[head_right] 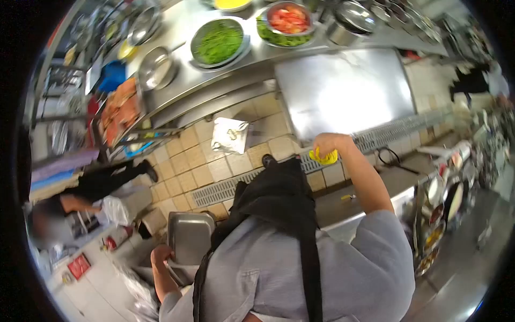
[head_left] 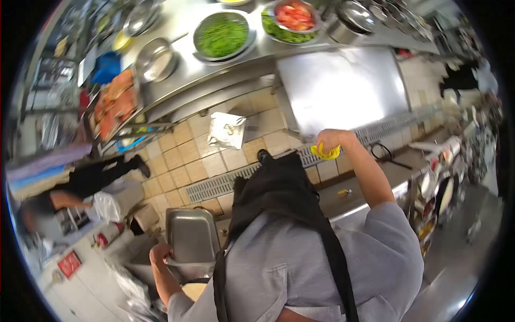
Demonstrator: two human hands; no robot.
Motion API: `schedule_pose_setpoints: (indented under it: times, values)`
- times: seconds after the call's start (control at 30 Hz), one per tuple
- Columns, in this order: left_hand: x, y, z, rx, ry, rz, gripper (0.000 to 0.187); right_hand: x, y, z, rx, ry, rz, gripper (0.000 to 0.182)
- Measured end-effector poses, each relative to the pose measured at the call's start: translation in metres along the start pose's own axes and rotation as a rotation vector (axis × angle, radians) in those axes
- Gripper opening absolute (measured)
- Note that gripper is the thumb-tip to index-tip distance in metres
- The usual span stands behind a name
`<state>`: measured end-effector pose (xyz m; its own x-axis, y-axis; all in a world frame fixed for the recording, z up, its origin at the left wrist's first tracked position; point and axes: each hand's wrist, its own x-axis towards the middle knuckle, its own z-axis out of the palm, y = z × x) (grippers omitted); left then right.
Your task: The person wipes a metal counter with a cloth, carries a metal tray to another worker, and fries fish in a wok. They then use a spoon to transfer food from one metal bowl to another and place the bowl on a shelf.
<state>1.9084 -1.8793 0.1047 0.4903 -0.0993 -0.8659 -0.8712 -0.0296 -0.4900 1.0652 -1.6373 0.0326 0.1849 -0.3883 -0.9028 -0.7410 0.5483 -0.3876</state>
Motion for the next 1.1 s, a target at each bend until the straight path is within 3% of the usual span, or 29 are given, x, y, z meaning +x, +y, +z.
schedule_pose_setpoints:
  times: [0.03,0.17,0.2,0.3,0.33,0.37,0.43,0.47,0.53,0.57,0.63,0.73,0.77,0.9,1.0,1.07,1.1]
  values:
    - [-0.007,0.02,-0.013,0.366,0.014,0.022,0.014,-0.021,0.015,-0.002,0.099,0.071,-0.044,0.031]
    - [-0.076,0.089,-0.028,0.693,0.202,0.334,0.024,-0.1,0.038,-0.004,0.62,0.456,-0.213,0.028]
    - [-0.052,0.087,-0.027,0.757,0.283,0.348,0.029,-0.094,0.06,0.005,0.699,0.626,-0.289,0.025]
    - [-0.035,0.106,-0.036,0.82,0.371,0.509,0.028,-0.077,0.065,0.023,1.351,0.892,-0.335,0.029]
    - [-0.033,0.117,-0.042,0.917,0.327,0.52,0.024,-0.064,0.062,0.029,1.215,1.093,-0.169,0.043]
    - [-0.035,0.129,-0.047,1.011,0.283,0.536,0.02,-0.048,0.06,0.04,0.857,1.236,0.022,0.048]
    - [0.043,0.122,-0.06,1.113,0.275,0.649,0.015,-0.007,0.065,0.069,0.097,1.394,0.38,0.06]
    - [0.043,0.122,-0.058,0.903,0.359,0.576,0.018,0.028,0.081,0.089,0.16,1.338,0.27,0.063]
    - [0.038,0.135,-0.056,0.474,0.516,0.415,0.024,0.049,0.055,0.107,0.026,1.246,0.361,0.057]
    - [0.033,0.141,-0.057,0.53,0.509,0.459,0.029,0.058,0.035,0.111,-0.044,1.202,0.405,0.054]
    - [0.021,0.149,-0.059,0.646,0.493,0.547,0.039,0.076,-0.005,0.115,-0.1,1.135,0.27,0.043]
    - [-0.003,0.165,-0.051,0.157,0.556,0.418,0.046,0.083,-0.047,0.109,-0.061,1.18,0.215,0.028]
    - [-0.002,0.165,-0.05,0.166,0.547,0.421,0.045,0.08,-0.053,0.107,-0.027,1.22,0.221,0.024]
    - [-0.015,0.176,-0.039,0.207,0.535,0.436,0.044,0.088,-0.019,0.09,-0.051,1.078,0.138,0.025]
    - [-0.011,0.177,-0.034,0.238,0.515,0.409,0.043,0.1,0.071,0.038,-0.188,0.69,-0.366,0.031]
    - [0.03,0.157,-0.031,0.331,0.503,0.437,0.043,0.041,0.086,0.011,0.484,0.657,-0.229,0.033]
    - [0.072,0.139,-0.031,0.402,0.506,0.48,0.043,0.009,0.104,-0.008,0.693,0.518,-0.319,0.038]
